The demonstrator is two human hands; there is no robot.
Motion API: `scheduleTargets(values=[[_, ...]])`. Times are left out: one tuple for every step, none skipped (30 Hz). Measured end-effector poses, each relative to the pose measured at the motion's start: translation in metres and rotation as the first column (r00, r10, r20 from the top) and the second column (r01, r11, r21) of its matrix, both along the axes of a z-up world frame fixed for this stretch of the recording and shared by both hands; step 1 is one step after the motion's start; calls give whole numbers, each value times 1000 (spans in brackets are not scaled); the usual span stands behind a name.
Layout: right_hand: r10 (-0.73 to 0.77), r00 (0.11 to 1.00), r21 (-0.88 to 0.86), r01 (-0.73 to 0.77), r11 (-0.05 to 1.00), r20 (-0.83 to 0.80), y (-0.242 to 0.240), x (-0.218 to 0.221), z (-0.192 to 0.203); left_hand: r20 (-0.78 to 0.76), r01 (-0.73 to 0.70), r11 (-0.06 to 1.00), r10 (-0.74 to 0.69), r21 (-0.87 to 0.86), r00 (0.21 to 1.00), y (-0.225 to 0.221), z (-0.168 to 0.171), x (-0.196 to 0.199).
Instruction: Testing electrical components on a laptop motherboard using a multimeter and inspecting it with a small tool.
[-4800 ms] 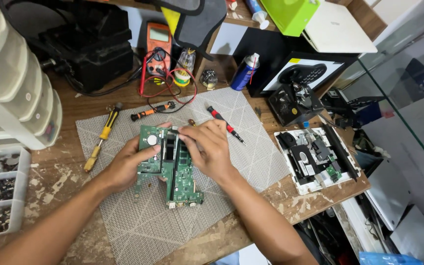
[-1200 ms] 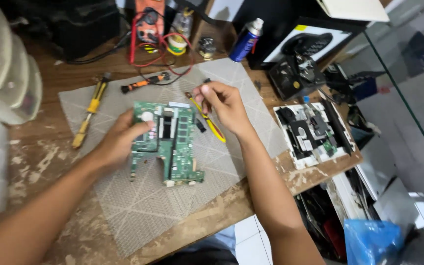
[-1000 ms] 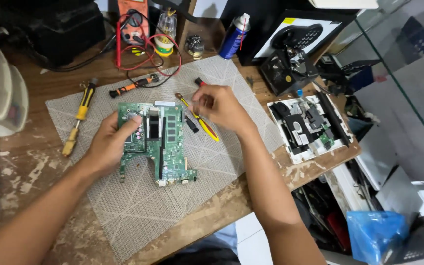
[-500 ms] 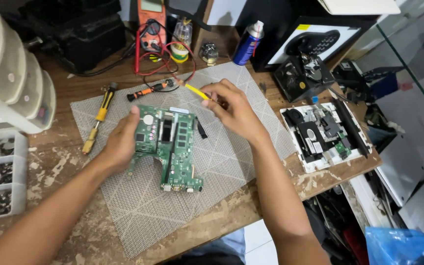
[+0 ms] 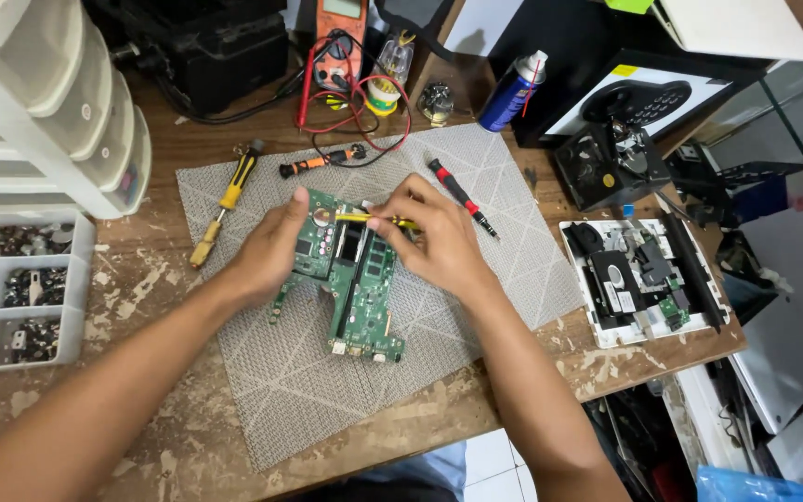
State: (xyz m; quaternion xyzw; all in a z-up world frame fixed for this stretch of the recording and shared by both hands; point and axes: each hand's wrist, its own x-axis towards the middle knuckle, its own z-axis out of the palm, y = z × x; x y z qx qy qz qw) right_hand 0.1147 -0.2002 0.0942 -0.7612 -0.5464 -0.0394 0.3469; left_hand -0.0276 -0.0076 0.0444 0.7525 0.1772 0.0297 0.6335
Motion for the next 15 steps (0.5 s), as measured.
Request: scheduleTargets(values=[[0, 1000, -1, 0, 1000, -2, 0, 1, -3, -2, 0, 1000, 0, -1, 1000, 1, -5, 0], [43, 998, -5, -43, 999, -47, 1, 3, -7, 24, -1, 1000, 1, -28, 1000, 1, -9, 1], [85, 992, -6, -86, 996, -89, 2, 6, -9, 53, 0, 999, 3, -53, 999, 3, -13, 3], [84, 993, -5, -85, 996, -87, 0, 8, -11, 55, 1, 999, 2, -53, 998, 3, -16, 6], [53, 998, 0, -54, 999, -45, 0, 10, -13, 84, 1, 997, 6, -79, 996, 2, -19, 8], [22, 1000, 7, -22, 1000, -4, -2, 12, -16, 112, 1, 995, 11, -104, 994, 2, -23, 10], [23, 1000, 6, -23, 1000, -6, -2, 12, -15, 110, 0, 994, 11, -106, 994, 3, -27, 11], [12, 1000, 29, -13, 999, 19, -3, 12, -13, 136, 1, 991, 17, -133, 991, 4, -31, 12], [-3, 999, 56, 1, 998, 47, -4, 14, -11, 164, 8, 987, 18, -157, 986, 6, -35, 15], [-7, 999, 58, 4, 998, 48, -5, 23, -18, 164, 12, 988, 14, -156, 986, 6, -39, 16], [21, 1000, 121, -19, 993, -10, -6, 33, -25, 193, 20, 983, 16, -181, 981, 6, -44, 17], [52, 996, 184, -39, 982, -66, -7, 43, -33, 220, 29, 978, 18, -205, 975, 6, -49, 19], [50, 996, 183, -37, 982, -69, -10, 46, -30, 218, 30, 978, 17, -207, 976, 7, -53, 20], [72, 995, 184, -58, 981, -67, -12, 50, -28, 242, 35, 972, 23, -233, 970, 8, -58, 21], [93, 994, 185, -79, 980, -65, -14, 54, -26, 265, 42, 965, 29, -259, 964, 9, -63, 23]])
